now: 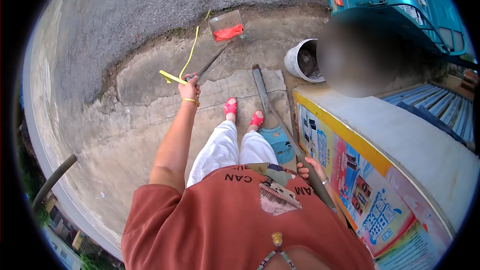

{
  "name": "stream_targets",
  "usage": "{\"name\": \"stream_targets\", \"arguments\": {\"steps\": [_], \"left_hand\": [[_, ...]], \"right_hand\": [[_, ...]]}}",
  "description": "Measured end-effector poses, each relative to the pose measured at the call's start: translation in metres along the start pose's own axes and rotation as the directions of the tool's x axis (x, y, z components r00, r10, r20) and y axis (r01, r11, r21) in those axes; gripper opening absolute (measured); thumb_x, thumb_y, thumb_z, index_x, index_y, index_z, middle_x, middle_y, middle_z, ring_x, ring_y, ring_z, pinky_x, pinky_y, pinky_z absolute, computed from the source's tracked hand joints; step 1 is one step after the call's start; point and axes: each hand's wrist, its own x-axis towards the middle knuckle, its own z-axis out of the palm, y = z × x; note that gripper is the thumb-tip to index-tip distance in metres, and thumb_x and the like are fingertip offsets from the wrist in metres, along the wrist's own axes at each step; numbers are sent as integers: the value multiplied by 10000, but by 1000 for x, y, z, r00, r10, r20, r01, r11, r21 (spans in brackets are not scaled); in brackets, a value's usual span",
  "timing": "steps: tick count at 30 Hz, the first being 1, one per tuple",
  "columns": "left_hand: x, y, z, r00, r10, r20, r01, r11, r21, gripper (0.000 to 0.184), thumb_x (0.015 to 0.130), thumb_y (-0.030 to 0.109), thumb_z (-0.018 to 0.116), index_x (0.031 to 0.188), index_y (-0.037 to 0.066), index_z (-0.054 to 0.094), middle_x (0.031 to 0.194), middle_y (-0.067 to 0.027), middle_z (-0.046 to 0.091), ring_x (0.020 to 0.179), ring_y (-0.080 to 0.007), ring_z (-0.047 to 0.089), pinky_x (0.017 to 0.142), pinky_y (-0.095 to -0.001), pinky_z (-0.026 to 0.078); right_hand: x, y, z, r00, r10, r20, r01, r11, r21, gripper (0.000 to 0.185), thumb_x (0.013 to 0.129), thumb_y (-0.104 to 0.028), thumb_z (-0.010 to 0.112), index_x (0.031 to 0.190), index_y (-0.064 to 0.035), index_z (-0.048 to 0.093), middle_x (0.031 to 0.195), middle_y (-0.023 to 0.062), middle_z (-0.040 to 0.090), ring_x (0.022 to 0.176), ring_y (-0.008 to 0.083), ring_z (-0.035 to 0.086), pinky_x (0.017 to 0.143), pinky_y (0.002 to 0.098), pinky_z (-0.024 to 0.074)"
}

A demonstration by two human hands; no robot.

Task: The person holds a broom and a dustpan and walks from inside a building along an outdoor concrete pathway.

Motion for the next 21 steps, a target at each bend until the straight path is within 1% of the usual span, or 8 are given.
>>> {"name": "stream_targets", "arguments": {"steps": [1,5,9,15,16,18,20,21], "left_hand": [[-2,-2,-3,1000,-2,4,2,1000,5,217,728,-6,571,879,77,440,911,-80,601,376,-96,398,291,-231,301],[7,10,-20,999,48,8,-48,999,0,199,730,-13,565,866,75,450,945,-81,600,382,-91,405,299,-228,309],[8,21,-38,997,80,-12,-80,995,63,177,734,5,561,866,68,463,924,-79,601,392,-88,413,307,-225,318],[16,11,-97,997,77,-3,-76,981,179,178,735,24,575,880,64,481,850,-49,592,387,-76,402,296,-223,293],[23,8,-111,999,46,11,-47,957,288,175,718,25,588,872,50,510,795,-32,588,446,-102,464,362,-246,363],[48,-16,-137,979,181,95,-204,843,498,174,707,38,595,866,37,527,762,-41,590,523,-124,510,458,-270,415],[43,-12,-140,939,293,181,-329,614,718,209,682,82,616,877,34,558,749,-103,602,699,-216,591,655,-335,456],[45,-9,-143,928,280,246,-363,520,773,223,681,96,618,889,43,557,768,-121,601,727,-245,590,664,-353,454]], "right_hand": [[-3,5,-3,999,-9,-33,9,1000,18,185,865,-172,454,1016,-104,373,794,81,462,532,110,417,422,233,362],[-13,17,3,983,-183,-18,152,865,-478,203,858,-169,470,1028,-110,375,795,75,465,542,111,426,440,241,380],[-33,29,18,978,-209,29,209,942,-264,229,852,-161,483,1062,-126,398,821,73,470,581,103,451,445,231,397],[-27,47,26,984,-173,-36,128,842,-523,404,810,-100,466,1208,-108,394,764,40,447,565,83,433,422,213,375],[-26,43,38,988,-144,-48,93,826,-556,394,814,-106,465,1202,-103,398,761,37,451,559,83,438,417,212,374],[-14,36,66,986,-137,-96,55,806,-589,375,814,-98,494,1177,-91,400,727,25,469,505,83,434,406,210,370],[7,33,84,968,-212,-135,50,689,-723,360,800,-102,531,1144,-75,427,665,0,461,472,65,431,404,190,357],[18,32,91,957,-250,-148,42,622,-782,353,793,-104,550,1127,-67,440,634,-13,457,456,57,430,403,180,350]]}}
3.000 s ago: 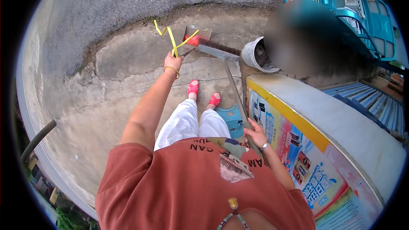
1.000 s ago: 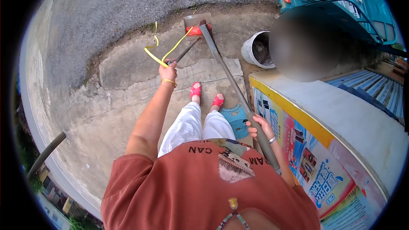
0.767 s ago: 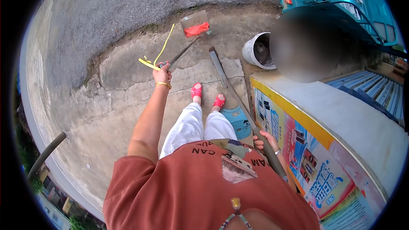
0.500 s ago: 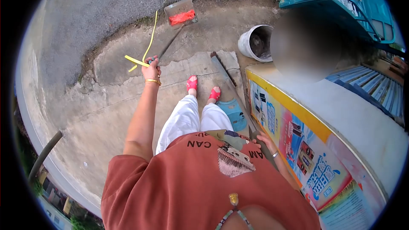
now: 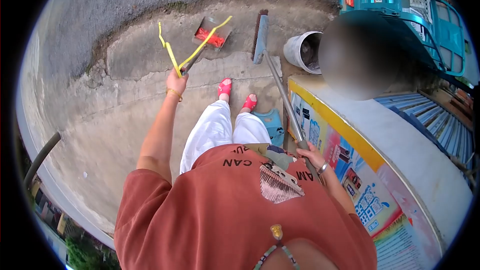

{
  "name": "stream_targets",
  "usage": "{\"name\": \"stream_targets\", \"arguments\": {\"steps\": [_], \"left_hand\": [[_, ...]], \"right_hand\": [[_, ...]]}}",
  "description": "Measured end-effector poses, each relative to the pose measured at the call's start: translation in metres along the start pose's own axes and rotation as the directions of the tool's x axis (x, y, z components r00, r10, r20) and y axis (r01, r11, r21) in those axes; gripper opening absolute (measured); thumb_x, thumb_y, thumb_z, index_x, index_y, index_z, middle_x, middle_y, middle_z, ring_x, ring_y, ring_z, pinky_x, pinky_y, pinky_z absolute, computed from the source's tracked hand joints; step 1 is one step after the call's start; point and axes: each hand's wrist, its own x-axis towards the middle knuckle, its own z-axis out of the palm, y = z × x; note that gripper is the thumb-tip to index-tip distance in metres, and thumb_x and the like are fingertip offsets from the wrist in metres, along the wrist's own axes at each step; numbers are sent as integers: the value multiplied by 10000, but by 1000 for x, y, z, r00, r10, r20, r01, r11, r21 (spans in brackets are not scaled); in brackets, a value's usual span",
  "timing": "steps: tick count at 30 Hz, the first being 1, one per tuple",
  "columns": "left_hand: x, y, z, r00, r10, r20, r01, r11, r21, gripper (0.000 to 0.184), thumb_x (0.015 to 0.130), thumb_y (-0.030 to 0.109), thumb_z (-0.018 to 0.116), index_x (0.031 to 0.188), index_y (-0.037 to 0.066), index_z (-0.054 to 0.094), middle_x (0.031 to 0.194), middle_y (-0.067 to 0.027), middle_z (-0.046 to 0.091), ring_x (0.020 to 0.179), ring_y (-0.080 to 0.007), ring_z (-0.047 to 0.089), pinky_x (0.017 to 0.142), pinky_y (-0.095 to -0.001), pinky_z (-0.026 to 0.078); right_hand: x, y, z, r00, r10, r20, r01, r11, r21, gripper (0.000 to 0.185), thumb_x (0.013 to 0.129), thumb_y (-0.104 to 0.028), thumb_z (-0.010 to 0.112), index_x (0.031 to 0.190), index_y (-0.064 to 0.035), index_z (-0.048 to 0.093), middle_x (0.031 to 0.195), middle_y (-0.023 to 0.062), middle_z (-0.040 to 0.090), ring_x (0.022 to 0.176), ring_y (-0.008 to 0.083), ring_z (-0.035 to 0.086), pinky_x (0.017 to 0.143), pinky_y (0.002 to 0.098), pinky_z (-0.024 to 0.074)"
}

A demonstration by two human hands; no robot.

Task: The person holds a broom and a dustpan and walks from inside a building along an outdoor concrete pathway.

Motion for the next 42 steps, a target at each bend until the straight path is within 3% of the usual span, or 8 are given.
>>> {"name": "stream_targets", "arguments": {"steps": [3,11,15,19,25,32,36,42], "left_hand": [[15,-7,-8,977,87,196,-139,953,269,269,673,127,618,929,76,553,871,-177,593,850,-363,549,716,-423,441],[78,31,-11,768,66,637,-442,775,452,320,684,43,514,993,102,574,960,-174,588,914,-345,544,783,-401,437],[96,62,4,730,91,678,-504,741,444,317,653,13,494,940,101,593,899,-160,602,874,-340,552,747,-395,439],[110,75,10,725,48,687,-502,719,480,333,654,17,492,962,95,592,927,-164,601,903,-337,548,762,-389,439],[116,65,2,731,63,679,-497,731,467,315,654,16,492,943,91,590,906,-163,603,885,-339,550,756,-390,440],[115,55,0,731,65,679,-483,753,447,271,653,20,497,898,87,591,876,-160,606,866,-339,555,738,-386,440],[128,59,8,744,74,664,-477,755,450,232,661,37,500,870,80,591,874,-158,609,864,-327,563,735,-375,442],[156,70,20,738,24,675,-462,747,478,211,671,51,498,856,75,595,874,-150,613,856,-312,573,731,-366,443]], "right_hand": [[41,-2,9,1000,-3,-23,0,993,-120,289,765,-57,584,991,-78,406,629,23,459,463,105,450,388,248,387],[116,-31,68,990,134,-34,-136,987,-86,135,773,-109,574,776,-32,462,562,51,502,431,141,476,402,271,406],[145,-49,83,979,169,113,-173,985,27,131,786,-122,567,797,-34,470,585,42,491,449,128,472,404,259,401],[118,-52,69,974,112,195,-171,930,324,154,799,-118,557,900,-49,464,684,25,466,502,95,444,411,226,380],[67,-68,48,996,69,57,-76,988,134,184,797,-114,567,921,-72,437,688,27,470,495,97,452,407,235,389],[110,-39,62,996,63,-68,-70,991,-111,229,778,-108,582,926,-54,416,674,37,479,491,114,480,400,252,415],[143,-37,80,1000,28,0,-28,987,-161,136,768,-112,568,798,-13,479,563,51,498,426,138,475,395,261,407],[178,-43,96,992,79,99,-79,997,-5,113,775,-110,553,734,-25,490,542,47,498,414,134,470,399,253,397]]}}
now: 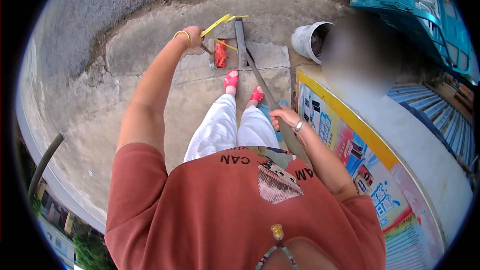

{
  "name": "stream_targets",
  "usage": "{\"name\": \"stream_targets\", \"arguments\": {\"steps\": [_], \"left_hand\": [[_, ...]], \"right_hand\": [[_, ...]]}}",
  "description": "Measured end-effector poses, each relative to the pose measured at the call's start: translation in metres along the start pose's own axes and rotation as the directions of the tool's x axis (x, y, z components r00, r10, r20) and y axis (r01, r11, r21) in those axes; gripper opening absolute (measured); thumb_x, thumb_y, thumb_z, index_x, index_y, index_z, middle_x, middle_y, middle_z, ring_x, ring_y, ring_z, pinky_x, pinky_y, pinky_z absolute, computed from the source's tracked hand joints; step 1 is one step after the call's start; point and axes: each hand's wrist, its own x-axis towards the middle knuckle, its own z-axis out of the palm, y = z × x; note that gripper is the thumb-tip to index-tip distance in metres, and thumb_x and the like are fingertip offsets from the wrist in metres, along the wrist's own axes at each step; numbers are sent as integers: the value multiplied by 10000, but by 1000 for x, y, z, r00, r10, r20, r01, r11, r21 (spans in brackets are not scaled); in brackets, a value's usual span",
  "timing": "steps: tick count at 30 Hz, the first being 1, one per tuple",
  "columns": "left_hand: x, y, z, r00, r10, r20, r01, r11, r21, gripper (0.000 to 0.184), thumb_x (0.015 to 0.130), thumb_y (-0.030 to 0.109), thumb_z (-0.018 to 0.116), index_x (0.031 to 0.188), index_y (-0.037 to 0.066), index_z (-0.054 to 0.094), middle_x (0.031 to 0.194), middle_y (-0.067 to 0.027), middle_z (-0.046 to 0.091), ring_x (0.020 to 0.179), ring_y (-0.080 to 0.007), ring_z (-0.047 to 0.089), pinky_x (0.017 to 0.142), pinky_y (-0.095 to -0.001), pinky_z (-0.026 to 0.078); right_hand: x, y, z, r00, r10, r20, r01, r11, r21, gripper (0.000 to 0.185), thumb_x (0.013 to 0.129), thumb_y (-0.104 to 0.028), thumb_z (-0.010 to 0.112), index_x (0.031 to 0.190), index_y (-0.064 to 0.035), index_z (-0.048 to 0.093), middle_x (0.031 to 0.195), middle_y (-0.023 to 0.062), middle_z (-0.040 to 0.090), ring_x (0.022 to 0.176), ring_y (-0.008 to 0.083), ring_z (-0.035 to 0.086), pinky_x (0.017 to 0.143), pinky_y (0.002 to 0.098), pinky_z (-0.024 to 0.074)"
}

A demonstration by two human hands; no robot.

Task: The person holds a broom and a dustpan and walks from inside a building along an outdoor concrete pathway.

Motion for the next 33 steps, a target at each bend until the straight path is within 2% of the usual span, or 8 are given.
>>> {"name": "stream_targets", "arguments": {"steps": [7,15,20,22,23,26,30,33], "left_hand": [[7,-15,0,1000,0,-4,0,1000,-27,183,674,72,509,837,73,591,853,-147,614,842,-305,575,719,-368,443],[11,-29,13,989,144,-43,-144,989,-16,173,668,72,506,827,67,576,826,-149,610,808,-307,573,711,-364,442],[-54,-70,27,938,102,-332,-160,975,-152,196,701,151,577,846,20,584,803,-198,595,757,-358,572,649,-411,448],[-86,-84,44,908,1,-420,-137,946,-293,172,685,123,589,822,18,591,780,-195,606,729,-328,595,630,-386,459],[-113,-57,28,919,-95,-382,-38,944,-328,126,673,81,592,779,16,573,707,-163,596,652,-256,595,583,-350,457],[-132,-68,54,882,-224,-415,-122,741,-660,169,626,-65,515,753,47,513,645,6,487,560,-95,466,505,-230,396],[-160,-56,80,803,-383,-457,-271,448,-852,201,609,-91,486,755,47,484,693,0,514,590,-91,455,521,-203,366],[-178,-29,71,781,-542,-311,-82,404,-911,210,633,-64,482,796,68,479,666,-35,515,394,-97,412,330,-224,326]], "right_hand": [[-70,-7,-21,999,41,30,-41,999,-9,286,781,-102,567,1024,-52,425,681,29,470,490,101,449,403,244,381],[-84,10,-34,991,-68,-117,72,997,30,235,773,-96,567,969,-50,446,670,32,475,487,105,449,414,255,392],[-92,25,-111,985,-141,-102,142,990,-1,251,733,-170,618,833,3,466,638,62,535,519,154,529,442,296,444],[-106,20,-123,981,-163,-102,157,985,-68,708,737,-150,615,1239,130,202,625,73,530,482,156,519,425,285,439],[-123,9,-123,979,-176,-101,172,984,-49,177,775,-124,580,868,-63,442,657,32,489,494,107,479,407,257,409],[-163,-18,-127,959,-261,-113,249,962,-116,190,774,-116,585,848,-65,418,642,28,482,457,90,470,377,244,416],[-201,-21,-127,942,-328,-74,319,942,-109,189,775,-111,578,852,-65,412,629,21,471,448,89,467,366,236,410],[-225,-15,-130,923,-384,-24,381,921,-76,180,780,-104,571,854,-68,411,627,20,469,448,84,465,364,233,407]]}}
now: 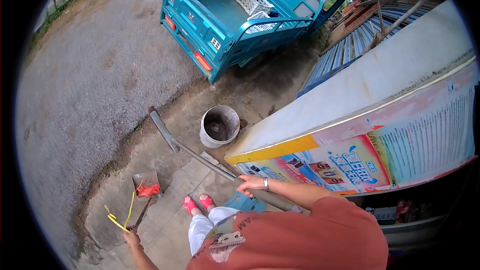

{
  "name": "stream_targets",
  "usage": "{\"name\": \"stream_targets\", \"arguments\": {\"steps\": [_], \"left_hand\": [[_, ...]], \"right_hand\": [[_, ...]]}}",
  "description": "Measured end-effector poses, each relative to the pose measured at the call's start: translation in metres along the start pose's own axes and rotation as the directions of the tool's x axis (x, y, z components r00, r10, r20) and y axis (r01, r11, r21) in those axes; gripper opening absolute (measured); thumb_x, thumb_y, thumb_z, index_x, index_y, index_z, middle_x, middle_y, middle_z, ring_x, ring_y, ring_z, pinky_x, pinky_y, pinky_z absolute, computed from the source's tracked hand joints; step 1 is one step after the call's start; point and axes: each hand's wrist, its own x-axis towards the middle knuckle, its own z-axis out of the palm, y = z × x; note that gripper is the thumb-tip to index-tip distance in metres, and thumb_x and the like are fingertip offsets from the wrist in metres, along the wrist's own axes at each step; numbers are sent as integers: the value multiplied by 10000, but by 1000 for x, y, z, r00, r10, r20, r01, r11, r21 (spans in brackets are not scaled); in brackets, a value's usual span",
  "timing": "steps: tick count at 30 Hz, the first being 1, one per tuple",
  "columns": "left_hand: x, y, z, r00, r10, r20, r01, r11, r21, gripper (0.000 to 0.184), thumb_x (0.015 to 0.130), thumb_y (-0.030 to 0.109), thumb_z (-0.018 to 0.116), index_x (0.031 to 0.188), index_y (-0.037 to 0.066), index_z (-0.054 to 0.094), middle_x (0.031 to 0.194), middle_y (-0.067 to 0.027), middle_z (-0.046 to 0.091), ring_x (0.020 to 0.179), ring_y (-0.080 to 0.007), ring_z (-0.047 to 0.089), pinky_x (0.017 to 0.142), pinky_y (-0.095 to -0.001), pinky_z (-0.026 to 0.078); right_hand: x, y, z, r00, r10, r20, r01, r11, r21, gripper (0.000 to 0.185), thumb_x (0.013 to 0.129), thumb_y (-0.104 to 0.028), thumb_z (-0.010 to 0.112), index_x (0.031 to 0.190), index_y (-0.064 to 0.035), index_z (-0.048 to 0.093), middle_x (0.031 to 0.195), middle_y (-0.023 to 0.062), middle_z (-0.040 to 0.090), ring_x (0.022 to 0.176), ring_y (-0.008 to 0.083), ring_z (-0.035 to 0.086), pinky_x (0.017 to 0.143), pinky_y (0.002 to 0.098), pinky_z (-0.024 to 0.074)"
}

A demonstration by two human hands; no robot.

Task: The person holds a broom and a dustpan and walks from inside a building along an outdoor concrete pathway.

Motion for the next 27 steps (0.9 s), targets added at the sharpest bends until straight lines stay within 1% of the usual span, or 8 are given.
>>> {"name": "stream_targets", "arguments": {"steps": [3,7,11,17,18,22,24,27], "left_hand": [[-19,22,16,996,-36,-76,32,998,-57,184,657,-32,484,801,80,465,640,-44,513,298,-105,352,246,-239,267],[-72,56,25,984,-54,-172,17,977,-210,198,658,5,501,833,91,465,626,-41,513,303,-109,360,246,-243,265],[-108,84,25,969,-126,-213,69,963,-259,279,642,19,513,896,119,456,722,-51,564,317,-90,341,255,-223,232],[-117,50,4,967,-147,-206,69,937,-342,445,645,12,518,1083,51,451,870,-82,607,346,-83,353,280,-216,235],[-136,65,7,968,-154,-199,79,938,-339,507,651,12,517,1149,26,424,897,-84,607,358,-82,367,288,-209,244],[-176,73,12,951,-170,-257,60,921,-386,449,657,19,517,1101,37,447,896,-79,604,355,-87,366,286,-208,241],[-192,62,13,938,-186,-294,51,909,-413,402,658,26,521,1057,40,471,877,-67,597,350,-93,362,283,-213,237],[-220,39,2,926,-221,-307,46,872,-488,257,666,53,551,921,44,525,714,-50,568,336,-100,350,278,-224,240]], "right_hand": [[-33,-6,-3,997,-74,34,75,997,-25,183,784,-94,559,894,-68,415,625,12,464,445,77,459,360,230,402],[-81,-9,-6,990,-127,62,133,985,-107,258,776,-102,564,982,-64,414,618,-2,460,443,73,458,367,228,398],[-114,3,-15,981,-178,81,189,970,-156,292,769,-103,566,1014,-59,413,616,1,463,458,76,468,377,234,400],[-160,29,-33,971,-177,161,193,977,-89,316,771,-91,553,1048,-45,408,636,13,472,475,82,471,389,238,407],[-162,32,-35,967,-182,178,197,978,-66,316,772,-90,551,1050,-48,406,642,14,472,478,81,471,391,236,405],[-168,45,-38,949,-181,257,179,983,34,314,807,-86,523,1095,-94,398,660,-4,435,490,59,442,396,207,378],[-175,47,-42,947,-163,276,165,986,17,331,809,-82,519,1115,-97,394,668,-5,428,495,59,433,402,205,372],[-184,47,-44,938,-129,321,133,991,9,353,812,-71,512,1141,-100,387,677,-7,420,496,58,414,408,203,362]]}}
